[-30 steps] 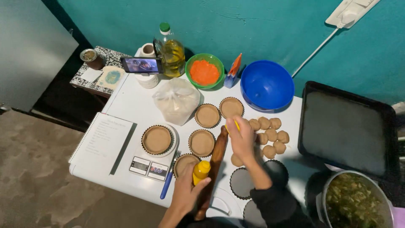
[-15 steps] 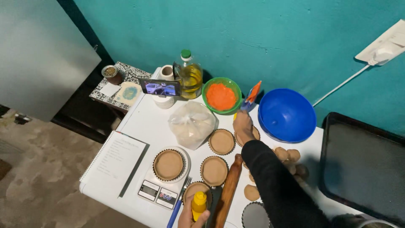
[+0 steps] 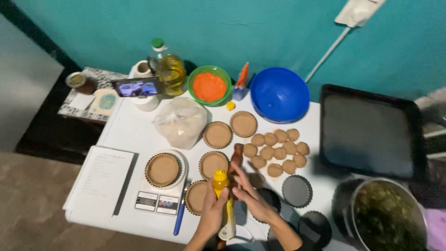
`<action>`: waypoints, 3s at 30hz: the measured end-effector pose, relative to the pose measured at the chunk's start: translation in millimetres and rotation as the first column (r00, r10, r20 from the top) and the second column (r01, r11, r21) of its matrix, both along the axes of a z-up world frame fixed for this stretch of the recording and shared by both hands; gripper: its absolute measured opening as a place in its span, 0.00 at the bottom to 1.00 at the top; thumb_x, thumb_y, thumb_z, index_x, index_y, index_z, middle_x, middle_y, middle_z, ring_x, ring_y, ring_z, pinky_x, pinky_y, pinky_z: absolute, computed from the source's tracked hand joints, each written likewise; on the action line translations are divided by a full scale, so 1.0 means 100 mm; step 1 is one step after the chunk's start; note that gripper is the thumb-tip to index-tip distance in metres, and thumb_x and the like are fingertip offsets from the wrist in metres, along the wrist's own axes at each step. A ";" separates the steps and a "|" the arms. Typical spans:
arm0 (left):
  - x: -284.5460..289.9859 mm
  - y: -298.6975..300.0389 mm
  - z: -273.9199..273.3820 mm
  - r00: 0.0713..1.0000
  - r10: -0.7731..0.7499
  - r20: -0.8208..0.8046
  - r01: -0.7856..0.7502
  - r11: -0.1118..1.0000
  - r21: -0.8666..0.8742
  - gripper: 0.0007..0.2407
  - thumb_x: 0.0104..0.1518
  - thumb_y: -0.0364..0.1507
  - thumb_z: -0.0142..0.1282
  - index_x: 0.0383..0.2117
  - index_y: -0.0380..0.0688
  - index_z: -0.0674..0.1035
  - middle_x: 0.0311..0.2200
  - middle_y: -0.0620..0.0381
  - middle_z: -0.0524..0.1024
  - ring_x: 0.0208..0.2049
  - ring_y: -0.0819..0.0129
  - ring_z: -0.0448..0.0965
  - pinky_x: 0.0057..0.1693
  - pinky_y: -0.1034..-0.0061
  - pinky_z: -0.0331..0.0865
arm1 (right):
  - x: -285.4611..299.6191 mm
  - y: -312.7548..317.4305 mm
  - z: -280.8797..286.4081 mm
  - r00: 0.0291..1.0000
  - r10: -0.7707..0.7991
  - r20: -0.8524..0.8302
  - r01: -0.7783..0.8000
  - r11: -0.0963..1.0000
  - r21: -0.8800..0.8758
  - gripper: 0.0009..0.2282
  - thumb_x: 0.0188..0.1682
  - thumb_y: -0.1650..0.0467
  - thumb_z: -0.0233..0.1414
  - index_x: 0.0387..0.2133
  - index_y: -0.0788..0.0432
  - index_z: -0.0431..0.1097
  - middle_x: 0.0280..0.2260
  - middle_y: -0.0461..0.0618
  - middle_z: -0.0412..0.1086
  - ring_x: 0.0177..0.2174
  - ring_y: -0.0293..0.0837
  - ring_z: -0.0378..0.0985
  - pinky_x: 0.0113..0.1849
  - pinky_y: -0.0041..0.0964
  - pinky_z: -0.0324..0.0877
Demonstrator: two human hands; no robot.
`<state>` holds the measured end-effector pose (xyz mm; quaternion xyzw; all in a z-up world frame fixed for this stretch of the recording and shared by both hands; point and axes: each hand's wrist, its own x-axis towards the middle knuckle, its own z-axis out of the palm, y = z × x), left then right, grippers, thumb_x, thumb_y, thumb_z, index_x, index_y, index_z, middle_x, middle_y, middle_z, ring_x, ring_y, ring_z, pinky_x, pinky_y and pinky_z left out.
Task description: Prepare dough shells by rolling them out and fitting them into greased tart molds.
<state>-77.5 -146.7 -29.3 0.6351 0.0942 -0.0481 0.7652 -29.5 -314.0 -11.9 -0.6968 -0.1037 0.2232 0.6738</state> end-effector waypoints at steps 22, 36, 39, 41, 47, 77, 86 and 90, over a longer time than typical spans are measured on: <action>-0.09 -0.99 -1.44 0.947 -0.287 -0.147 0.272 0.463 0.844 0.23 0.59 0.41 0.59 0.50 0.37 0.67 0.52 0.36 0.70 0.43 0.34 0.78 0.48 0.48 0.73 | -1.95 -1.77 -0.30 0.591 -0.214 -0.778 0.764 0.459 0.454 0.27 0.42 0.61 0.56 0.58 0.29 0.61 0.30 0.51 0.67 0.26 0.46 0.69 0.30 0.41 0.71; -0.58 -0.75 -1.43 0.944 -0.060 -0.324 0.005 0.986 -0.168 0.11 0.56 0.25 0.53 0.46 0.42 0.73 0.37 0.52 0.76 0.34 0.61 0.80 0.39 0.69 0.78 | -2.34 -2.10 -0.08 0.684 -0.406 -0.606 0.722 0.260 0.641 0.28 0.48 0.68 0.54 0.64 0.48 0.54 0.43 0.56 0.66 0.31 0.46 0.72 0.36 0.46 0.76; -0.69 -0.72 -1.43 0.972 -0.105 -0.211 0.037 0.952 -0.304 0.11 0.60 0.22 0.55 0.46 0.36 0.69 0.37 0.56 0.71 0.37 0.65 0.79 0.44 0.65 0.83 | -2.50 -1.85 -0.05 0.763 -0.454 -0.460 0.645 0.500 0.577 0.33 0.44 0.69 0.56 0.65 0.44 0.52 0.43 0.56 0.66 0.29 0.50 0.75 0.33 0.53 0.77; -0.78 -0.77 -1.14 0.977 -0.127 -0.171 0.055 0.926 -0.374 0.13 0.65 0.21 0.58 0.45 0.32 0.63 0.37 0.55 0.65 0.39 0.65 0.78 0.49 0.61 0.85 | -2.46 -1.79 -0.16 0.908 -0.350 -0.230 0.411 0.646 0.643 0.36 0.48 0.73 0.59 0.69 0.41 0.49 0.44 0.56 0.65 0.31 0.53 0.75 0.33 0.52 0.75; -1.02 -0.92 -0.23 0.987 -0.160 -0.011 0.151 0.951 -0.271 0.20 0.62 0.24 0.51 0.61 0.43 0.66 0.52 0.57 0.75 0.50 0.73 0.77 0.55 0.72 0.77 | -2.28 -1.20 0.03 0.584 -0.336 0.739 0.713 0.648 -0.269 0.29 0.46 0.72 0.60 0.60 0.59 0.55 0.52 0.66 0.67 0.47 0.67 0.74 0.46 0.57 0.71; -0.60 -0.78 -2.12 0.992 -0.043 -0.117 0.022 0.984 -0.178 0.20 0.64 0.24 0.56 0.62 0.32 0.68 0.36 0.54 0.72 0.35 0.71 0.76 0.44 0.75 0.79 | -2.35 -1.57 0.10 0.623 -0.203 0.755 0.671 0.634 -0.383 0.31 0.46 0.69 0.58 0.63 0.57 0.51 0.51 0.67 0.64 0.44 0.71 0.72 0.42 0.57 0.70; -0.59 -0.82 -1.87 0.962 0.208 -0.176 -0.134 0.924 0.358 0.18 0.59 0.31 0.63 0.51 0.32 0.79 0.34 0.50 0.81 0.31 0.67 0.79 0.40 0.71 0.75 | -2.29 -2.26 -0.01 0.704 -0.697 -0.134 0.709 0.682 0.176 0.32 0.47 0.73 0.50 0.66 0.49 0.45 0.40 0.55 0.63 0.30 0.54 0.72 0.34 0.50 0.72; -0.99 -1.04 -1.10 0.993 -0.062 0.103 -0.050 0.566 0.823 0.29 0.52 0.39 0.70 0.59 0.39 0.73 0.48 0.42 0.75 0.48 0.46 0.78 0.52 0.60 0.72 | -2.40 -2.76 -0.13 0.565 -0.652 -0.506 0.779 0.220 0.587 0.27 0.52 0.67 0.50 0.64 0.47 0.49 0.40 0.57 0.63 0.31 0.52 0.70 0.35 0.47 0.69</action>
